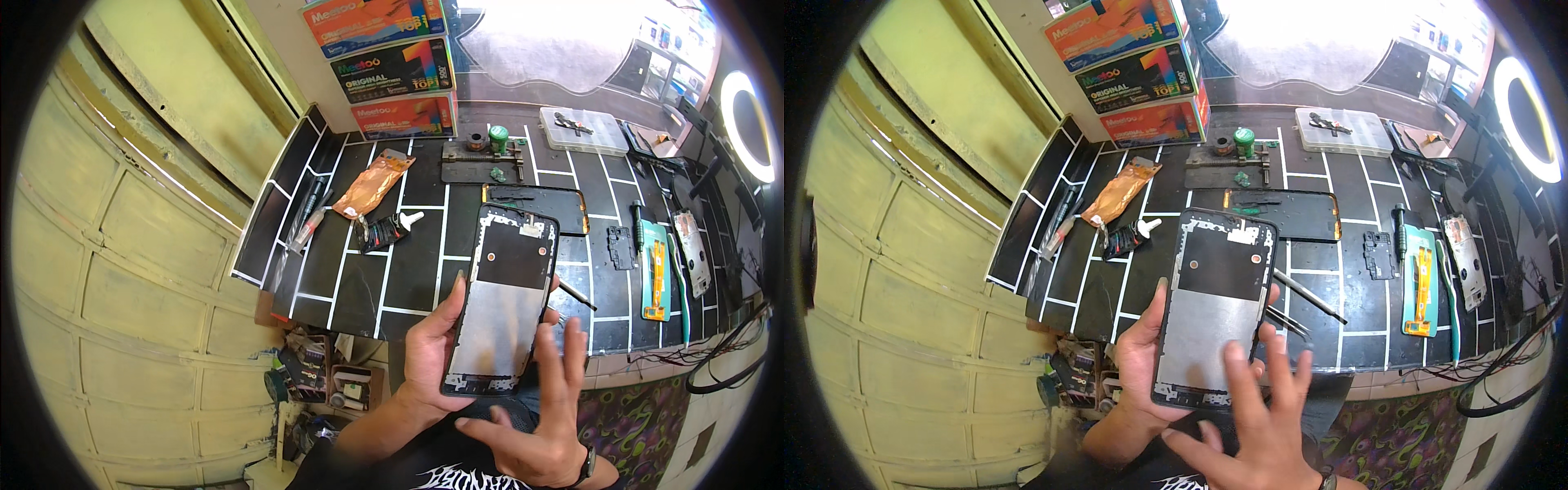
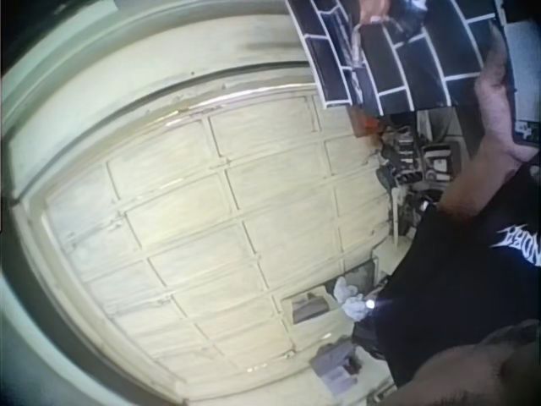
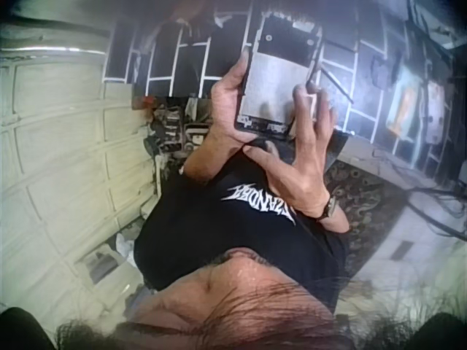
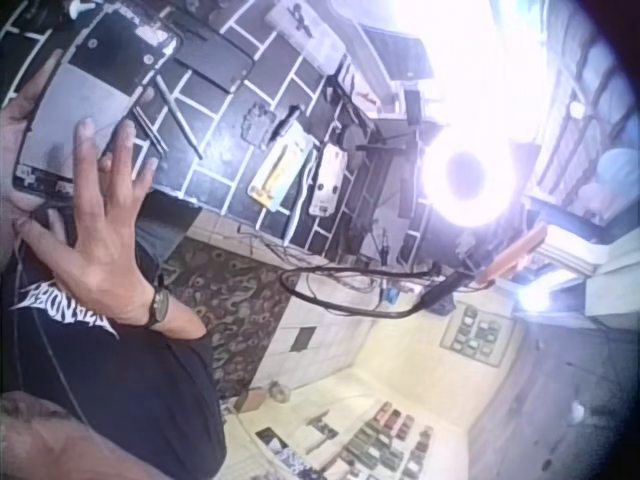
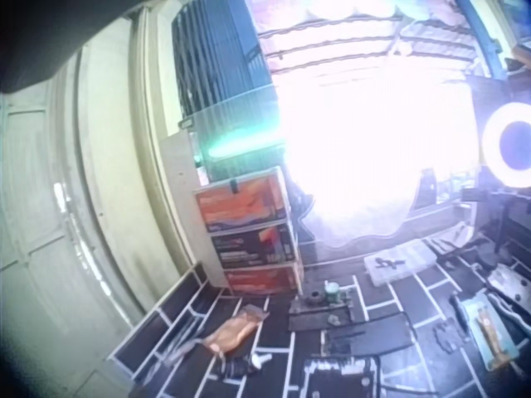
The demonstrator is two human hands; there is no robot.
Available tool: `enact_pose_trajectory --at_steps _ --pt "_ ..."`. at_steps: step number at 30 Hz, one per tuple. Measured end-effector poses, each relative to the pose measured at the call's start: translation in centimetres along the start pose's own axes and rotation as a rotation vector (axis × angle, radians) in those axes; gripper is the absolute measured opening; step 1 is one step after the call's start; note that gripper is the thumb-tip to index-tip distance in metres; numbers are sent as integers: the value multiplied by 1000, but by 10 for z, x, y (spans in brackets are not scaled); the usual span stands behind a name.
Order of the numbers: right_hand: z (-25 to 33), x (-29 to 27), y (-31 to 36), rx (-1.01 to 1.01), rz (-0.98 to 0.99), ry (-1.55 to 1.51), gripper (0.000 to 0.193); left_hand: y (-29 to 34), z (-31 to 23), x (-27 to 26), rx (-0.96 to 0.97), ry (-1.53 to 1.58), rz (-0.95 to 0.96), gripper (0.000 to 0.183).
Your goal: The person handles a new phone screen assembly, peels protective film, and uses a metal tool to scrape adhesive residue from the phone frame. The person then places the screen assembly onto the frame and continues scraping along the edges.
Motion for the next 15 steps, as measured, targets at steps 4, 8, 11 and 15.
enact_pose_trajectory --at_steps 4,8,11,15 --pt "-8 -3 19 188 -119 -26 24 -4 2 8 -22 116 133 79" --pt "-15 4 27 216 -132 57 26 -6 0 15 11 83 156 80" --pt "-9 10 22 169 -110 77 25 -5 -1 17 61 -14 144 81" --pt "-9 24 22 245 -105 11 24 -2 -2 25 126 -251 66 80"
Point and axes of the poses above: each hand's wrist, its own y-axis away from the middle knuckle, its own x-axis out of the palm, z = x × y, the point moved 7 cm from there along -y, towards the middle knuckle, and after that the axes turned 7 degrees about z, right-handed, at the moved point
